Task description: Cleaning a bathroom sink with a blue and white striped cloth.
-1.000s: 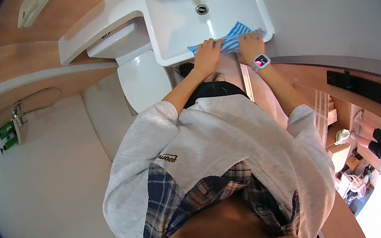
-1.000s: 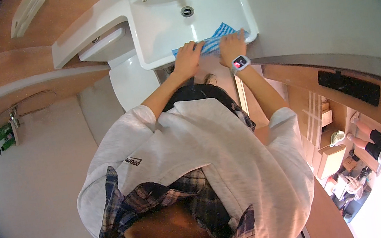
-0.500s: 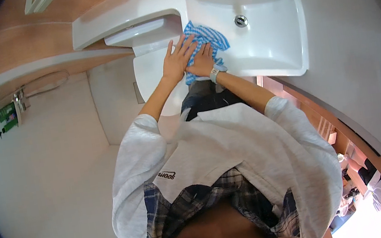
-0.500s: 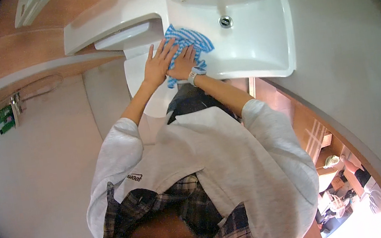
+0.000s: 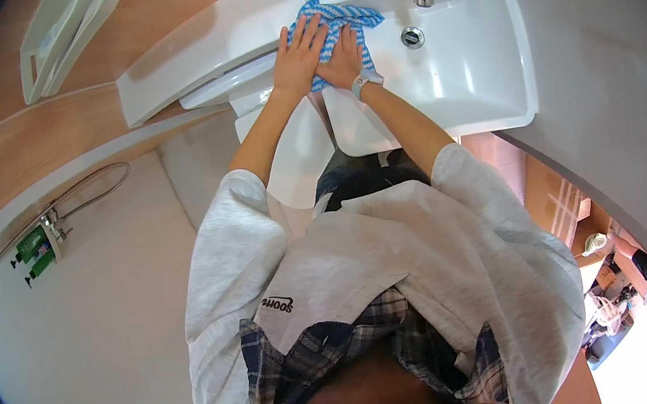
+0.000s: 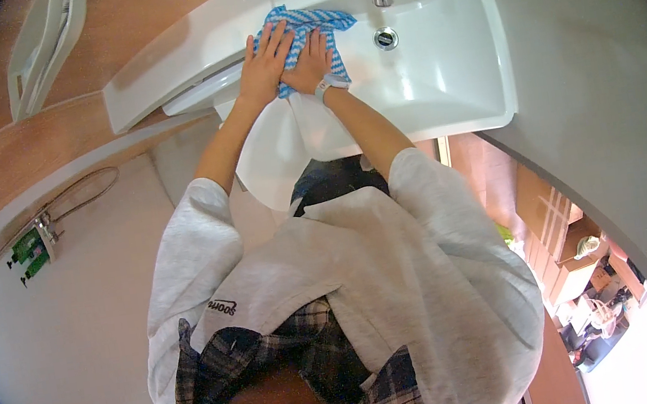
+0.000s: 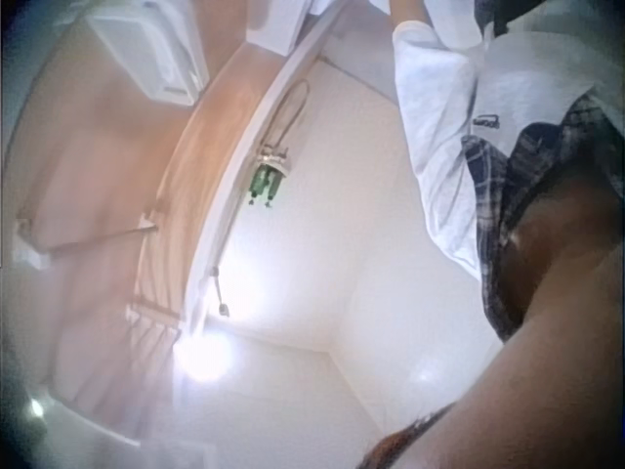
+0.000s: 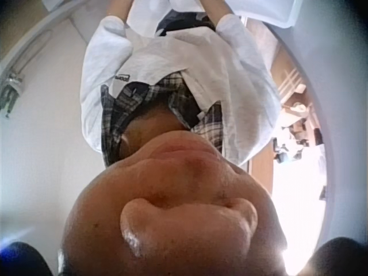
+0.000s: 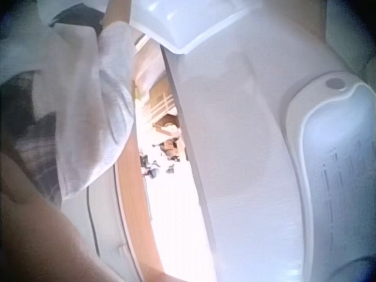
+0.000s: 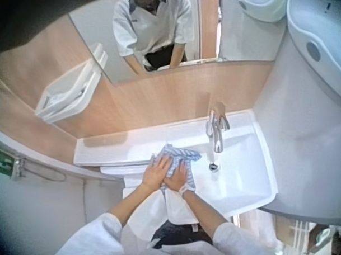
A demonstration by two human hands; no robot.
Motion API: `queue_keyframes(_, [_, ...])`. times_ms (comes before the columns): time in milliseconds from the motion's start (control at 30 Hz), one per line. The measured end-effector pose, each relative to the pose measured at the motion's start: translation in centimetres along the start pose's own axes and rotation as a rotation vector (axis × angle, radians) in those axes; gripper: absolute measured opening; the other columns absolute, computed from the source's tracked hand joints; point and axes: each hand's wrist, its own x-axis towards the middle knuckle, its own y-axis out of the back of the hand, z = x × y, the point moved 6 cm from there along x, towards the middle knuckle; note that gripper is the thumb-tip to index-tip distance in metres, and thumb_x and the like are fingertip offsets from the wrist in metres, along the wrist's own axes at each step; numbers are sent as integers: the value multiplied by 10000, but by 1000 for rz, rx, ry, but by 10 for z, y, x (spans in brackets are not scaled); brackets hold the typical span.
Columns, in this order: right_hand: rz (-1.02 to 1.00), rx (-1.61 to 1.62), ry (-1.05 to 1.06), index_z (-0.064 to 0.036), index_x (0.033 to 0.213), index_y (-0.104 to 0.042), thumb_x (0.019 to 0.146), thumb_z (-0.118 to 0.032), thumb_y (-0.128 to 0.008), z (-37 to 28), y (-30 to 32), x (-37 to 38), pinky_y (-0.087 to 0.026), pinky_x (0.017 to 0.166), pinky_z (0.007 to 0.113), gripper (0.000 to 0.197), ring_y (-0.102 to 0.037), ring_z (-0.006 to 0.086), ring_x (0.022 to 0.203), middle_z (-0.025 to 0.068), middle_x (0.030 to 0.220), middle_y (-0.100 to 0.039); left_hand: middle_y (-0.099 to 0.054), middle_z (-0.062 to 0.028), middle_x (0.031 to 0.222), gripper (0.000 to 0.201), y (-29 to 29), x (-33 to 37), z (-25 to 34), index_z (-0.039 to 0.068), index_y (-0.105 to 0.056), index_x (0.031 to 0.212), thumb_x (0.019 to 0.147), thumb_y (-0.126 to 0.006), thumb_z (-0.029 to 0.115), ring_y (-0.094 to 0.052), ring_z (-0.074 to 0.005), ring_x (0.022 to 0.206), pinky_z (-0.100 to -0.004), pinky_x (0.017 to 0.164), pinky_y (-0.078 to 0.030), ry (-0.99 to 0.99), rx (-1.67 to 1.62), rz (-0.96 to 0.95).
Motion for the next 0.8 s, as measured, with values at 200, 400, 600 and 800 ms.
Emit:
queue_keyframes(200, [-251,-246,27,50,1488,-64,697,-716,-598,17,-4,-75,-155,1118,597,1224,-17,473,1429,313,1538,41,-259,-85,1545,600,1,-59,53,123,-435,1387,809,-594,127,-199,-289,1444,-534,1127,-200,-47,101,-113])
queue_keyframes(400, [-520,-561,150,109,1452,-171,747,-687,-518,14,23,-142,-132,1095,649,1118,-144,471,1413,356,1510,-90,-216,-130,1550,725,13,-115,119,73,-401,1408,747,-680,174,-130,-321,1457,-539,1134,-187,43,88,-262])
queue_keyframes(600, [-428,-632,417,51,1132,-580,700,-361,-643,6,57,-173,-187,1050,691,601,-618,391,1034,242,1076,-647,-219,-244,1500,832,-2,-141,163,-80,-284,1411,722,-670,183,-68,-426,1441,-625,1112,-140,250,-83,-286])
queue_keyframes(800, [-354,-776,487,18,1106,-601,660,-306,-705,7,69,-187,-186,1051,698,561,-623,357,1040,205,1051,-654,-182,-317,1491,803,-4,-151,187,-117,-299,1388,755,-655,224,-71,-495,1415,-629,1109,-124,365,-88,-179])
